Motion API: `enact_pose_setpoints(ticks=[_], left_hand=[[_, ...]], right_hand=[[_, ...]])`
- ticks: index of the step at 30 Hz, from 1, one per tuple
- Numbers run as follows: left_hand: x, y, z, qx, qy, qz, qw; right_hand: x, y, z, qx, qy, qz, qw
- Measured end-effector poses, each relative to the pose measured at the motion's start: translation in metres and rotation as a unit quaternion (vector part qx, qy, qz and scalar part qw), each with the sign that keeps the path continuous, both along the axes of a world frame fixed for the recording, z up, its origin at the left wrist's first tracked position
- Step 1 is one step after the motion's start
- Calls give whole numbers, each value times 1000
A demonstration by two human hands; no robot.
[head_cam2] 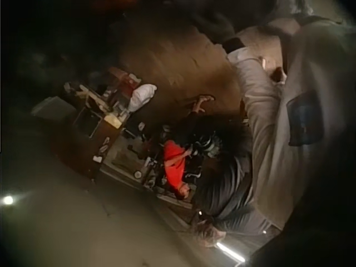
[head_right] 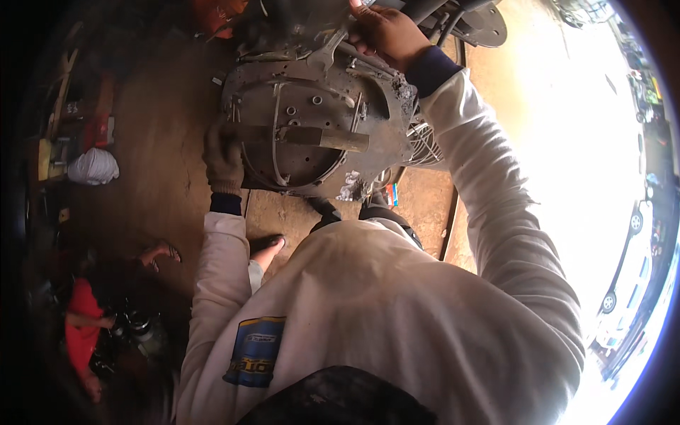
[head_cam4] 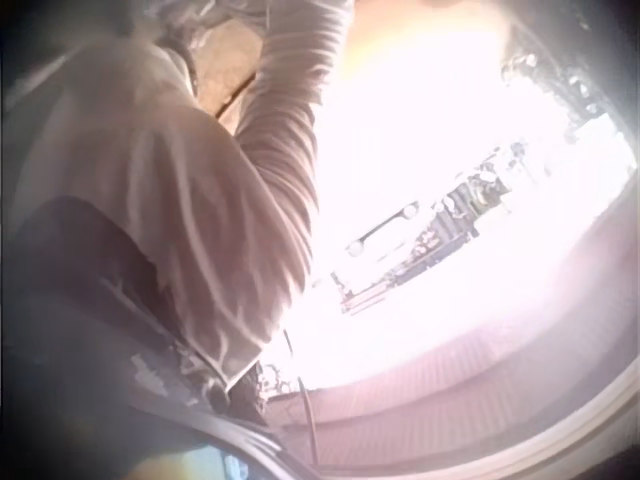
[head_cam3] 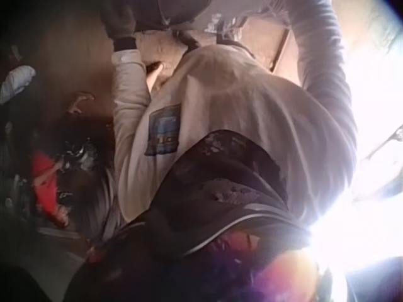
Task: The person uses a hammer and a chisel to chip away at a large, circular metal component, likely a brake drum or housing. They repeatedly strike the tool to remove material or break apart stuck parts, occasionally repositioning the chisel to target different areas of the metal surface.
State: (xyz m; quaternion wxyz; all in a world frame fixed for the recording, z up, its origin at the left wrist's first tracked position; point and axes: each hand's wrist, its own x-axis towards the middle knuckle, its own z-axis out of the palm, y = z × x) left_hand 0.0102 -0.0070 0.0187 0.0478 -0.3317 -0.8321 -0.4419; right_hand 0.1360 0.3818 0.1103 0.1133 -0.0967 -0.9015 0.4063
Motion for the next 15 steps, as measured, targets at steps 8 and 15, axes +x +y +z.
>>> enact_pose_setpoints(ticks=[8,15], left_hand=[[15,19,5,5,-12,88,996],[11,14,-4,-20,-3,75,997]], right_hand=[[-66,24,-64,-236,-19,83,968],[-107,-9,-109,-590,-157,149,778]])
